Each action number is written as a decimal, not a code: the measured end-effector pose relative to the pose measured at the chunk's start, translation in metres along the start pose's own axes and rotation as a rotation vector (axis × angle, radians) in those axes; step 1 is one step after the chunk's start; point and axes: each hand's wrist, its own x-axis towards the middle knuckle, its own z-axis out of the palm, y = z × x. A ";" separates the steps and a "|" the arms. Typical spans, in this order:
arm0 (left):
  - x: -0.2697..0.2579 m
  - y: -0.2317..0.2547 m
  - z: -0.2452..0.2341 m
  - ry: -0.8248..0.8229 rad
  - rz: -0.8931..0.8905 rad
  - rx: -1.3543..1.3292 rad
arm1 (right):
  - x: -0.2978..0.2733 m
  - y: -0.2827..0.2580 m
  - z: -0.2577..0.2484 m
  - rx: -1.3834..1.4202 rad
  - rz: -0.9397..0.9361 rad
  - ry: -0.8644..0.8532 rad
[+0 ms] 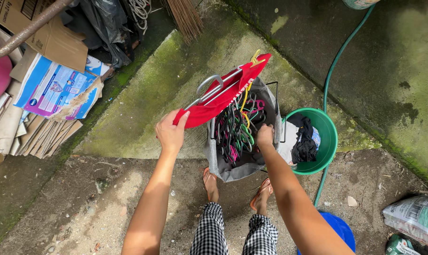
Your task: The person hangs various items of clothing, including a red garment, a hoodie, a white mesh bag, a pair of patterned pants, a black shirt, and underwear, on a clothesline and hangers in an outdoor area.
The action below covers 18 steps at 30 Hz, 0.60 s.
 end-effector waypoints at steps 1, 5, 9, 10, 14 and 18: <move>-0.002 0.001 -0.001 -0.017 -0.043 -0.040 | -0.001 0.002 0.000 0.077 0.011 -0.047; -0.002 0.011 -0.006 -0.049 -0.109 -0.068 | -0.009 0.007 -0.011 0.430 -0.234 0.146; 0.009 0.034 -0.023 -0.063 -0.071 -0.013 | -0.029 0.001 -0.037 0.616 -0.169 -0.025; 0.010 0.039 -0.026 -0.094 -0.109 -0.029 | -0.037 0.007 -0.043 0.508 -0.212 -0.070; 0.019 0.065 -0.042 -0.140 -0.072 -0.034 | -0.032 -0.013 -0.059 0.366 -0.293 0.342; 0.017 0.074 -0.043 -0.195 0.009 -0.063 | -0.009 -0.055 -0.128 0.840 -0.036 0.316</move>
